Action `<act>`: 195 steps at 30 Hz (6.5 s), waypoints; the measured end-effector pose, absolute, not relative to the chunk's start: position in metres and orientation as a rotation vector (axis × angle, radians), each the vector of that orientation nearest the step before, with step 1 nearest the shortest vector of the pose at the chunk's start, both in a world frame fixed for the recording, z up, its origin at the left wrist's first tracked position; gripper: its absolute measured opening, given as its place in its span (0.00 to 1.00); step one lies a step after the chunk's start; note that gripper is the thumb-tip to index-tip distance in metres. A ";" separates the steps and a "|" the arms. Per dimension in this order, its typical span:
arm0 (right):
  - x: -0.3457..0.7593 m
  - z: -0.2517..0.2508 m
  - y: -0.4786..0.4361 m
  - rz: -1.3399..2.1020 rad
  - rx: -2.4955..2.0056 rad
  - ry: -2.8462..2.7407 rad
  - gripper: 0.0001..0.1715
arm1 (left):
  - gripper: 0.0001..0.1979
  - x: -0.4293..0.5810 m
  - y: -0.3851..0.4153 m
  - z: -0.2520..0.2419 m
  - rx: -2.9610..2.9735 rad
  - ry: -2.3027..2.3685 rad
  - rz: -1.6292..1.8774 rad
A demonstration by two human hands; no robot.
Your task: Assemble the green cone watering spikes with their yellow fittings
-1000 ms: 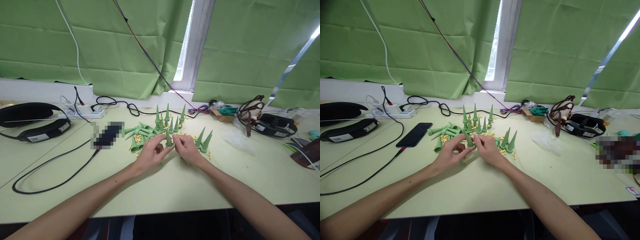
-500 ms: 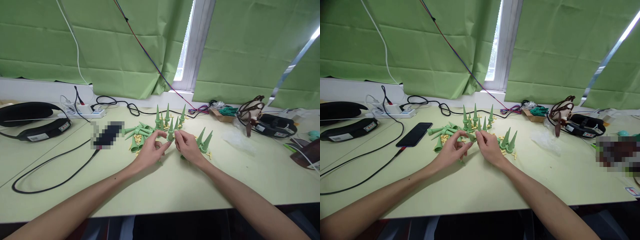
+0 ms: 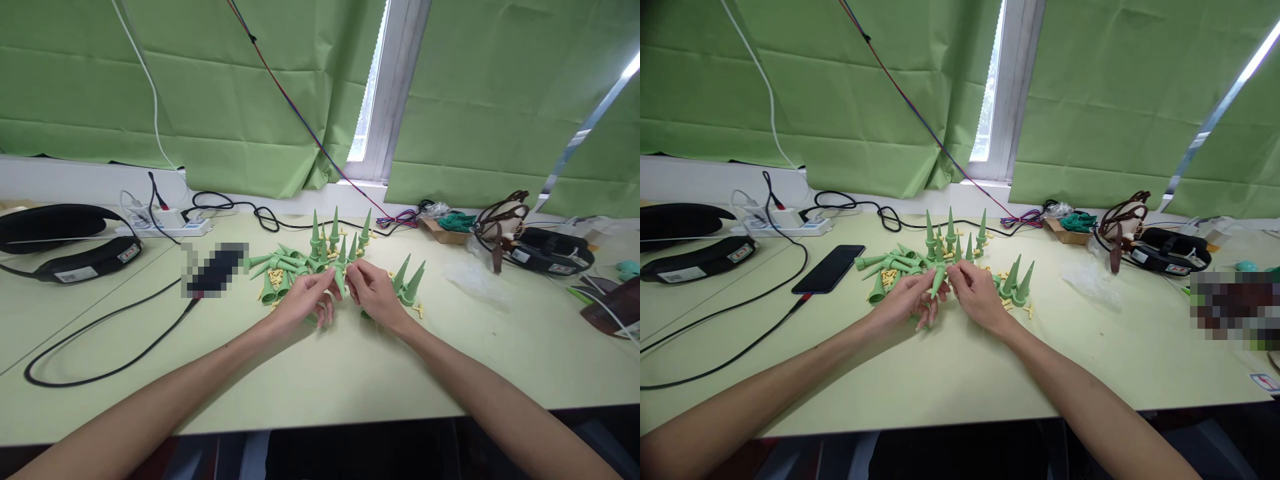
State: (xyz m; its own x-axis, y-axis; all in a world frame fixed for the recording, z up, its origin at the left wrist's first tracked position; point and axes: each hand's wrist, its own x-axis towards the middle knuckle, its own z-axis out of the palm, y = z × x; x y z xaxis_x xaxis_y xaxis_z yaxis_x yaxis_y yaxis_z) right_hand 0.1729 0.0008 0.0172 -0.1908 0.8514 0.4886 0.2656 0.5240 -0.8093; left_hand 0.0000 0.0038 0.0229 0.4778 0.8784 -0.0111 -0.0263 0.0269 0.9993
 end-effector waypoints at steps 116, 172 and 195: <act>0.175 0.015 0.002 0.687 -0.968 -1.790 0.21 | 0.18 -0.005 0.006 0.021 1.497 0.847 0.890; 0.172 0.014 0.003 0.719 -0.946 -1.834 0.27 | 0.13 -0.006 0.000 0.024 1.708 0.831 0.993; 0.172 0.016 0.003 0.657 -1.028 -1.681 0.27 | 0.13 -0.002 -0.002 0.021 1.864 1.102 1.164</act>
State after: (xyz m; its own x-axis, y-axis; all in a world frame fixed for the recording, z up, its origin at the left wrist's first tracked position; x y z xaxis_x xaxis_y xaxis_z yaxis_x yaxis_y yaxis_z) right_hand 0.1723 0.0030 0.0156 -0.1214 0.8714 0.4754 0.3183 0.4878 -0.8129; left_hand -0.0023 -0.0021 0.0210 0.2453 0.9024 0.3543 0.3044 -0.4187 0.8556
